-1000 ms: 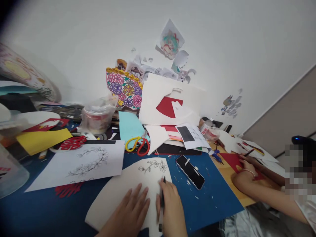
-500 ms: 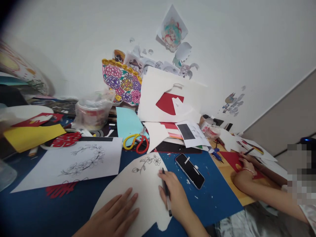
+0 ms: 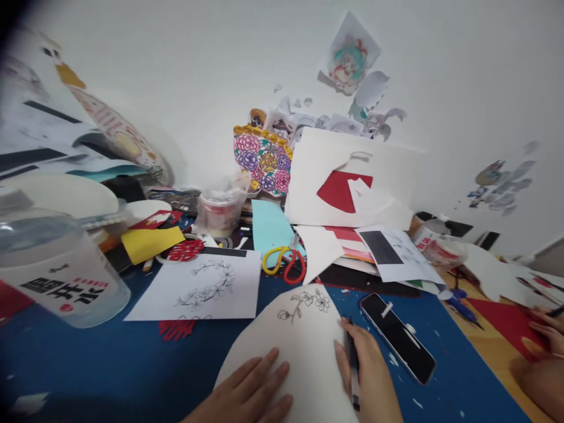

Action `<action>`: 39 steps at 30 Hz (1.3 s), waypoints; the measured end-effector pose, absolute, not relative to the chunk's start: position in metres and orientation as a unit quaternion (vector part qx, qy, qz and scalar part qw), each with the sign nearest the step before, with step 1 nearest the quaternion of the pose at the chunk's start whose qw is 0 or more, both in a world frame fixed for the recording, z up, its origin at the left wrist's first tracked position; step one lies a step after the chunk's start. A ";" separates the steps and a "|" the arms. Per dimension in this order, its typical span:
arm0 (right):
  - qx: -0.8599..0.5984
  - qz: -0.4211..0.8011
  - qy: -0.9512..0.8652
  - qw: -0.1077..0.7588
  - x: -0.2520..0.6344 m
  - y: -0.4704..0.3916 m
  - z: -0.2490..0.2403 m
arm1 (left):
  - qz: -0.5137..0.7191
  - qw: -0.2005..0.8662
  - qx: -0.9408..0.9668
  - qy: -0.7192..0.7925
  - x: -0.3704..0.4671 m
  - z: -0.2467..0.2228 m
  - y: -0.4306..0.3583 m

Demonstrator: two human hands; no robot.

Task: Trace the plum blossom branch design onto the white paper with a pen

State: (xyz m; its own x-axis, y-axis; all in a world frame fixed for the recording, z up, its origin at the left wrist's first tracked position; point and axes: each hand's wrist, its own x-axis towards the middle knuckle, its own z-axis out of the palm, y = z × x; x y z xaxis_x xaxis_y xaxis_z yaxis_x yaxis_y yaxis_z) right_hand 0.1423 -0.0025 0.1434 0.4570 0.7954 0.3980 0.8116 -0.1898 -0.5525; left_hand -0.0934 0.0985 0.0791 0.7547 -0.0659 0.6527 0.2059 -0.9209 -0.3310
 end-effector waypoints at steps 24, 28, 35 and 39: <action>-0.801 0.105 -0.373 0.456 0.155 -0.015 0.146 | -0.432 0.195 -0.879 -0.046 -0.098 0.122 0.099; -0.785 0.102 -0.356 0.496 0.155 -0.016 0.143 | -0.414 0.197 -0.887 -0.045 -0.097 0.121 0.098; -0.734 0.059 -0.315 0.599 0.146 -0.009 0.144 | -0.451 0.178 -0.875 -0.021 -0.093 0.106 0.104; -0.669 0.033 -0.300 0.679 0.134 -0.003 0.146 | -0.409 0.184 -0.894 -0.007 -0.098 0.107 0.109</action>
State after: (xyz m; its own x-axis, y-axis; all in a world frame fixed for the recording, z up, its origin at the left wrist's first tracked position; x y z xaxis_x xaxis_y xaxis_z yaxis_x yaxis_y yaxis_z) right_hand 0.1339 -0.0027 0.1455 0.8177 0.4463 0.3635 0.3565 0.1031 -0.9286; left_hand -0.0975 0.1085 0.1069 0.6657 -0.1370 0.7335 0.1636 -0.9323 -0.3226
